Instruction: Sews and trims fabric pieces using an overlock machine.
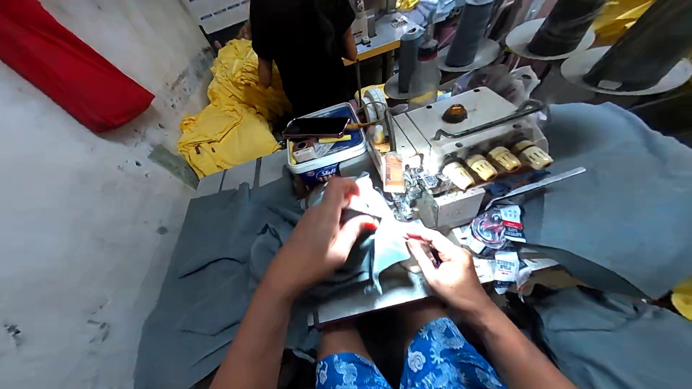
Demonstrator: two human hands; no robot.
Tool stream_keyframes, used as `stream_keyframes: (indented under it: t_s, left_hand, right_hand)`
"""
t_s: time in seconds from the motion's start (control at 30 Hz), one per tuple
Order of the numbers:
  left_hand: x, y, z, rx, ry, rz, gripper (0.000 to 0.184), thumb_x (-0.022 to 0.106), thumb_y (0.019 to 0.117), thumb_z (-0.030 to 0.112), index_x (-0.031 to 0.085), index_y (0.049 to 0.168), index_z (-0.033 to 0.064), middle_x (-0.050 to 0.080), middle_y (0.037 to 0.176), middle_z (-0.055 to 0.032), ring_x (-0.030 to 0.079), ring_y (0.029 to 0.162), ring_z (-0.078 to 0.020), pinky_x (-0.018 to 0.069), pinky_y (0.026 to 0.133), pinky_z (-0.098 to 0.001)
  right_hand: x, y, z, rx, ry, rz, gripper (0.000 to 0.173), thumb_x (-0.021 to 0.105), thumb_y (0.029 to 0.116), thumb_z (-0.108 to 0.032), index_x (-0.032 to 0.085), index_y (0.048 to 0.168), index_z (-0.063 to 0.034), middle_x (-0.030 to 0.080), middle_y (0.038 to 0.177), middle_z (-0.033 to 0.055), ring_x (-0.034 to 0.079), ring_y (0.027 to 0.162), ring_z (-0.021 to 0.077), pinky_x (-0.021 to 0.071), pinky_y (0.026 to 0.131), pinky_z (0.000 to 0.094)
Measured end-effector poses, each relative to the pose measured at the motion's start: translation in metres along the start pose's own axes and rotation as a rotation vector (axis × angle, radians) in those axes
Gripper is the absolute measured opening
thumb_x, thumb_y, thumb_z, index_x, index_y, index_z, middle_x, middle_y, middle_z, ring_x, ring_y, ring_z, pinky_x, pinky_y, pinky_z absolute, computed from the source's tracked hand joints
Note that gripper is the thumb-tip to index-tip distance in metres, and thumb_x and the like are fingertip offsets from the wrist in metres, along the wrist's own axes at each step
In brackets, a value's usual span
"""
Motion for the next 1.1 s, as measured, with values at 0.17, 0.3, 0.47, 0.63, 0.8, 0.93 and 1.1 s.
stream_keyframes:
  t_s: [0.17,0.3,0.47,0.63,0.8,0.93,1.1]
  left_hand:
    - [0.003,-0.029,0.013,0.253,-0.248,0.056,0.019,0.067,0.0983,0.025,0.064,0.089,0.0097,0.064,0.106,0.0021,0.058,0.105,0.0050,0.0478,0.092,-0.0108]
    - [0.009,-0.023,0.014,0.331,-0.050,0.055,0.019,0.060,0.1031,0.029,0.061,0.090,0.0147,0.066,0.103,0.0023,0.057,0.114,-0.0046,0.0373,0.111,-0.0282]
    - [0.009,-0.020,0.006,0.332,0.248,-0.038,0.034,0.054,0.1035,0.040,0.070,0.092,0.0122,0.070,0.081,-0.0023,0.069,0.085,-0.0127,0.0296,0.116,-0.0604]
    - [-0.026,-0.024,-0.023,0.202,-0.306,-0.448,0.031,0.055,0.1032,0.040,0.064,0.086,0.0152,0.062,0.080,0.0132,0.056,0.080,0.0113,0.0454,0.079,-0.0110]
    - [0.003,0.014,-0.040,-0.314,0.008,-0.512,0.026,0.059,0.1017,0.025,0.068,0.084,0.0074,0.059,0.074,0.0003,0.056,0.070,-0.0064,0.0456,0.065,-0.0284]
    - [0.052,0.053,-0.052,-0.544,0.275,-0.470,0.035,0.061,0.1038,0.029,0.069,0.104,-0.0056,0.069,0.096,-0.0228,0.067,0.096,-0.0377,0.0515,0.087,-0.0578]
    - [0.077,0.076,-0.063,-0.583,0.276,-0.259,0.031,0.063,0.1010,0.025,0.068,0.114,-0.0035,0.069,0.107,-0.0266,0.067,0.105,-0.0454,0.0500,0.088,-0.0661]
  right_hand:
    - [-0.019,0.014,-0.040,-0.181,0.226,-0.107,0.030,0.051,0.1075,-0.021,0.064,0.121,0.0024,0.069,0.118,0.0070,0.059,0.098,-0.0096,0.0481,0.087,0.0081]
    - [-0.015,0.022,-0.053,-0.327,0.196,-0.267,0.040,0.046,0.1090,-0.030,0.062,0.129,-0.0002,0.069,0.110,0.0097,0.060,0.094,-0.0036,0.0468,0.086,0.0101]
    - [-0.016,0.015,-0.039,-0.301,0.071,-0.273,0.019,0.056,0.0974,-0.012,0.072,0.097,-0.0009,0.070,0.083,0.0086,0.064,0.076,0.0046,0.0503,0.073,0.0151]
    - [-0.020,-0.005,-0.041,-0.071,0.312,-0.287,0.019,0.058,0.0993,-0.010,0.067,0.093,0.0053,0.068,0.086,0.0036,0.057,0.081,-0.0096,0.0456,0.077,0.0051]
    - [0.009,-0.040,-0.027,0.367,0.394,-0.453,0.021,0.061,0.0982,-0.015,0.068,0.088,0.0009,0.058,0.073,-0.0033,0.050,0.068,-0.0067,0.0429,0.064,0.0113]
    - [0.017,-0.037,-0.003,0.432,0.139,-0.153,0.021,0.061,0.0971,-0.016,0.067,0.084,-0.0003,0.053,0.067,-0.0036,0.044,0.060,-0.0046,0.0377,0.057,0.0125]
    - [0.012,-0.023,0.003,0.410,0.176,0.189,0.013,0.061,0.0950,-0.007,0.068,0.092,0.0022,0.059,0.072,-0.0076,0.048,0.062,-0.0128,0.0413,0.059,0.0056]
Point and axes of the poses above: each hand's wrist, its own y-axis towards the middle knuckle, its own x-axis out of the palm, z = x × y, the point moved 4 cm from there along y, towards the middle knuckle
